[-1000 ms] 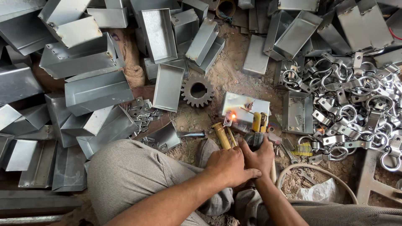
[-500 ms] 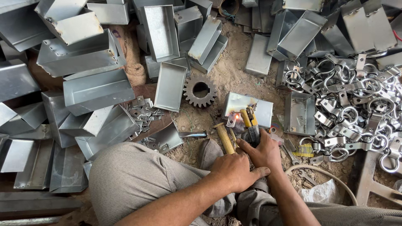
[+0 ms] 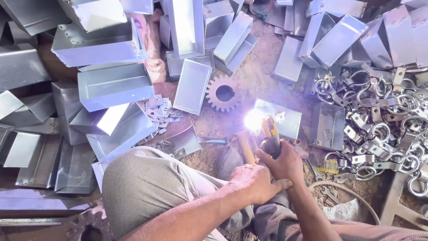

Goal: The person welds a small metal tab onto a rectangular metal box using an arc welding electrode holder while sitting on the floor, then picks up and aligns another small metal component against a larger metal gear.

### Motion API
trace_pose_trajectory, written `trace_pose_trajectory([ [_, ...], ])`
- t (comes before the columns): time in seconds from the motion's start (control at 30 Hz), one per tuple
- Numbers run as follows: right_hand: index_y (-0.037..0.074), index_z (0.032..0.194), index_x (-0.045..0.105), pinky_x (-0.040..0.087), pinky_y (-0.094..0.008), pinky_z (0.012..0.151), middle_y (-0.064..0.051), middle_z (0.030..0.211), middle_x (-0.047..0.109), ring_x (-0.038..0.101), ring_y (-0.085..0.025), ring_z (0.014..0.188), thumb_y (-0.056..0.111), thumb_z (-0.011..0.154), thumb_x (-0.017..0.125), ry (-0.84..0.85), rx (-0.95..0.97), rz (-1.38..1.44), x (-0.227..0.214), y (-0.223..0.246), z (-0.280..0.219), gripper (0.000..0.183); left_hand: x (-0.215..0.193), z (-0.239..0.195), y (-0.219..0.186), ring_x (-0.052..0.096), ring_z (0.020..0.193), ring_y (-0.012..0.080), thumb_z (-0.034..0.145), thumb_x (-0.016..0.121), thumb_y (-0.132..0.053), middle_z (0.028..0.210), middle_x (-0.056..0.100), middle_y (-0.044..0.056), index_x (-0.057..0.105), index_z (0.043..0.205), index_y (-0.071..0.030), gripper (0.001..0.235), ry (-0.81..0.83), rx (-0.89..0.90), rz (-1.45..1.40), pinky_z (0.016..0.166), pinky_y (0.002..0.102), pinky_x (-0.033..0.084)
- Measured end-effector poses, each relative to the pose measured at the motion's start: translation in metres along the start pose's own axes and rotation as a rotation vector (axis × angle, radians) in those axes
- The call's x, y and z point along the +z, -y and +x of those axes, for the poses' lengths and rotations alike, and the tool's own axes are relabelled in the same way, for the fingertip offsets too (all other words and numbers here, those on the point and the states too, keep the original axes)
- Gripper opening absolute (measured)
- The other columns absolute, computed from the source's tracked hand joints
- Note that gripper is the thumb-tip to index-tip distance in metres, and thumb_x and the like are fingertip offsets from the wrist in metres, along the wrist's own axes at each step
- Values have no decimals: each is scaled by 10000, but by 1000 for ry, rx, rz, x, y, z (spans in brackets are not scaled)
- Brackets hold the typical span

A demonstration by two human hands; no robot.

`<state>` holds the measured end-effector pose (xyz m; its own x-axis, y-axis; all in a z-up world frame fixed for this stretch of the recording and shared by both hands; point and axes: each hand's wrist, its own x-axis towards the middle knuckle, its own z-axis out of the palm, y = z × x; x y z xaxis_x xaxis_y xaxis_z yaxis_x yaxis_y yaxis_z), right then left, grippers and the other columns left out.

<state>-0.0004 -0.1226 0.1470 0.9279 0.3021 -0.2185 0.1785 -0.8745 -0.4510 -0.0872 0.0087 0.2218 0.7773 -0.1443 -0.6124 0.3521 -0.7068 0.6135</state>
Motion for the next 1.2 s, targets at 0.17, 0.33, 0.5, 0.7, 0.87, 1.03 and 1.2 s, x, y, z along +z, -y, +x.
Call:
trace_pose_trajectory([
  [0.17, 17, 1002, 678, 547, -497, 798, -201, 964, 741, 721, -391, 908, 601, 687, 827, -18, -1, 9, -3, 2, -2, 680, -7, -6, -3, 644, 1201, 357, 888, 505, -732, 1307, 641, 251, 569, 1311, 105, 940, 28, -12, -72, 992, 475, 502],
  [0.33, 59, 1025, 690, 562, -482, 791, -173, 947, 762, 742, -368, 899, 595, 665, 825, 18, 73, 34, -4, 7, -2, 660, -10, -8, -4, 647, 1199, 373, 908, 514, -747, 1294, 636, 271, 605, 1267, 126, 949, 8, -13, -20, 1009, 475, 497],
  [0.5, 58, 1026, 690, 569, -482, 786, -176, 937, 763, 752, -363, 883, 592, 668, 815, 21, 100, 75, -3, 6, -3, 655, -9, -10, -4, 689, 1146, 370, 897, 514, -739, 1227, 684, 268, 676, 1177, 104, 903, -9, 5, -67, 975, 466, 531],
  [0.7, 36, 1033, 672, 564, -499, 786, -199, 963, 743, 733, -395, 891, 596, 682, 809, -5, 48, 43, 2, -3, -1, 675, -7, -2, -4, 701, 1145, 355, 916, 474, -759, 1142, 746, 256, 741, 1067, 67, 881, 79, -15, 13, 1016, 457, 502],
  [0.87, 23, 990, 671, 555, -510, 797, -205, 973, 741, 723, -401, 908, 609, 676, 816, -16, 26, 28, 5, -7, 0, 680, -5, 0, -4, 675, 1167, 351, 905, 482, -764, 1171, 720, 249, 722, 1115, 60, 884, 62, -31, 10, 1005, 456, 505],
  [1.03, 33, 990, 670, 548, -509, 780, -201, 939, 737, 719, -402, 877, 581, 679, 819, -22, 15, 31, 1, 0, 0, 648, 2, 5, -1, 688, 1133, 367, 903, 510, -761, 1164, 712, 263, 700, 1126, 97, 907, 23, -16, 15, 1001, 460, 513],
  [1.2, 33, 971, 650, 554, -470, 713, -167, 828, 728, 729, -344, 761, 548, 718, 811, -158, 50, 159, -4, 7, -9, 596, 3, 7, 2, 709, 1056, 403, 882, 594, -706, 1117, 719, 279, 589, 1249, 158, 939, -50, 45, 20, 941, 475, 542],
])
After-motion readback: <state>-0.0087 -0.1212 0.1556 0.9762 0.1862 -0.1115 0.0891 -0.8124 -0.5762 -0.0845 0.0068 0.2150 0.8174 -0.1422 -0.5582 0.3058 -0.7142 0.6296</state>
